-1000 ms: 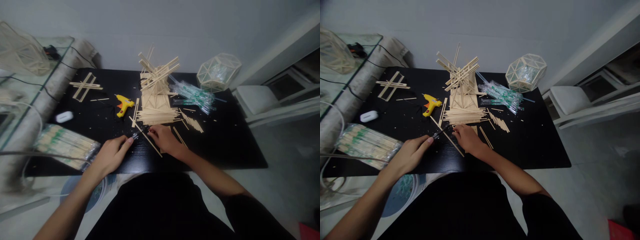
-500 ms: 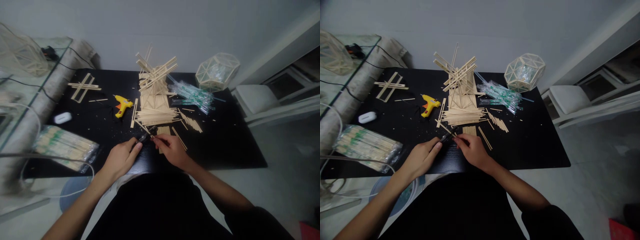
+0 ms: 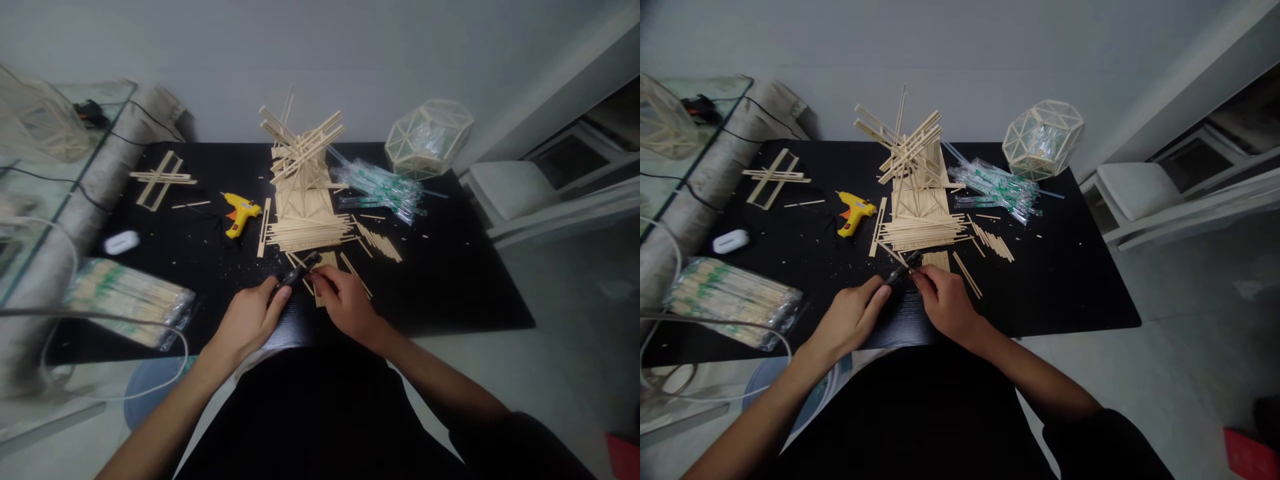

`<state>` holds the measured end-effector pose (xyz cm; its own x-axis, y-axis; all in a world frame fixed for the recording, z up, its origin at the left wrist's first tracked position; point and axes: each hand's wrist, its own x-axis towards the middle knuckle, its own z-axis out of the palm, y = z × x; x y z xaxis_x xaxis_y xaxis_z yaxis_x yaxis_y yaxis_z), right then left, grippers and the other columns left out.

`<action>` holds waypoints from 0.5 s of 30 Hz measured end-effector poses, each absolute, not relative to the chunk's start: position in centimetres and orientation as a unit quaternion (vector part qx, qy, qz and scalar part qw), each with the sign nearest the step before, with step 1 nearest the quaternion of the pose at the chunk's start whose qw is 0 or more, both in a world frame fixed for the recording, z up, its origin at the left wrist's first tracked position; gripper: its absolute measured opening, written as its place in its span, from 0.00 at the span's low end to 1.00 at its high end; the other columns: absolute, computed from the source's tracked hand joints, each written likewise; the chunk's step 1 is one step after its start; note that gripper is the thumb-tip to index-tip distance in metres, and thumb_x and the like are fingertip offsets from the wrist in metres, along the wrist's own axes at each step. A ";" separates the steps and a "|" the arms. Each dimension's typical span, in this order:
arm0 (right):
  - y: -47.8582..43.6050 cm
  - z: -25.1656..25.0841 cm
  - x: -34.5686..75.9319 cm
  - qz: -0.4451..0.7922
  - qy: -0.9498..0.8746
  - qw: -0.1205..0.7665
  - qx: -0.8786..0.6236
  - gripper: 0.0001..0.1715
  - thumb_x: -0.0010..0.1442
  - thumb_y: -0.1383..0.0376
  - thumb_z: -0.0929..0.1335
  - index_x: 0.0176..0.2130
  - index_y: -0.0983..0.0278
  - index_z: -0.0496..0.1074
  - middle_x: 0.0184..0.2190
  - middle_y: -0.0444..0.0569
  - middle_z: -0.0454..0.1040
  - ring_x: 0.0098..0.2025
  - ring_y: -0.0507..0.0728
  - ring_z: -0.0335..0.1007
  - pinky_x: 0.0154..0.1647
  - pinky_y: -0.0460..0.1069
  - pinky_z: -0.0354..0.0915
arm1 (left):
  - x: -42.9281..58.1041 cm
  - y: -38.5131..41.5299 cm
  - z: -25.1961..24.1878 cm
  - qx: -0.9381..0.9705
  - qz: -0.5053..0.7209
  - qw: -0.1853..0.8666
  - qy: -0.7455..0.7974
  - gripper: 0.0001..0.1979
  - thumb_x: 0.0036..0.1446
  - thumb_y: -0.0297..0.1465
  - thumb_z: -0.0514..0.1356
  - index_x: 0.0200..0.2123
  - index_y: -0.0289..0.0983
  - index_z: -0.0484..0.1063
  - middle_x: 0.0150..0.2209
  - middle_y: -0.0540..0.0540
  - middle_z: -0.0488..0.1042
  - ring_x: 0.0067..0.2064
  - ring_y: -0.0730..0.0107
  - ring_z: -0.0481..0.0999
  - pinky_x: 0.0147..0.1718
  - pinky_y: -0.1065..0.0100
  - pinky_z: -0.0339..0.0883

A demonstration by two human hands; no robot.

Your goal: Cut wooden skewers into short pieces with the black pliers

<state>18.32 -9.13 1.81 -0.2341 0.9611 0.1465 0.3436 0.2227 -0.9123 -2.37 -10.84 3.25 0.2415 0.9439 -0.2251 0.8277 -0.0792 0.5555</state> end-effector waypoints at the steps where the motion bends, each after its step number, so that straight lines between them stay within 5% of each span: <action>1: -9.2 1.8 18.3 0.390 -0.681 0.390 -0.481 0.12 0.71 0.64 0.65 0.39 0.63 0.78 0.29 0.46 0.79 0.30 0.55 0.74 0.35 0.48 0.67 | -2.3 -10.9 3.2 0.731 0.101 0.295 0.607 0.21 0.72 0.46 0.43 0.33 0.41 0.63 0.25 0.49 0.70 0.27 0.62 0.74 0.30 0.65 0.59; 11: -9.0 2.4 19.2 0.491 -0.659 0.372 -0.431 0.14 0.71 0.63 0.64 0.36 0.64 0.76 0.30 0.46 0.77 0.32 0.53 0.71 0.36 0.47 0.64 | -3.0 -11.5 2.5 0.774 0.118 0.245 0.573 0.22 0.73 0.48 0.43 0.37 0.40 0.66 0.33 0.46 0.75 0.33 0.61 0.76 0.34 0.63 0.65; 15: -8.8 2.9 19.6 0.622 -0.570 0.353 -0.404 0.18 0.70 0.57 0.67 0.32 0.65 0.73 0.24 0.42 0.69 0.24 0.48 0.60 0.25 0.44 0.57 | -3.1 -11.5 2.2 0.794 0.143 0.220 0.549 0.22 0.73 0.46 0.43 0.39 0.39 0.68 0.33 0.46 0.72 0.35 0.59 0.75 0.35 0.61 0.66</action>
<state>19.56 -8.83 2.89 -0.4252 0.8996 -0.0998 0.0210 -0.1004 -0.9947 -3.15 -11.50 2.16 0.3560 0.9344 -0.0140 0.8085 -0.3005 0.5061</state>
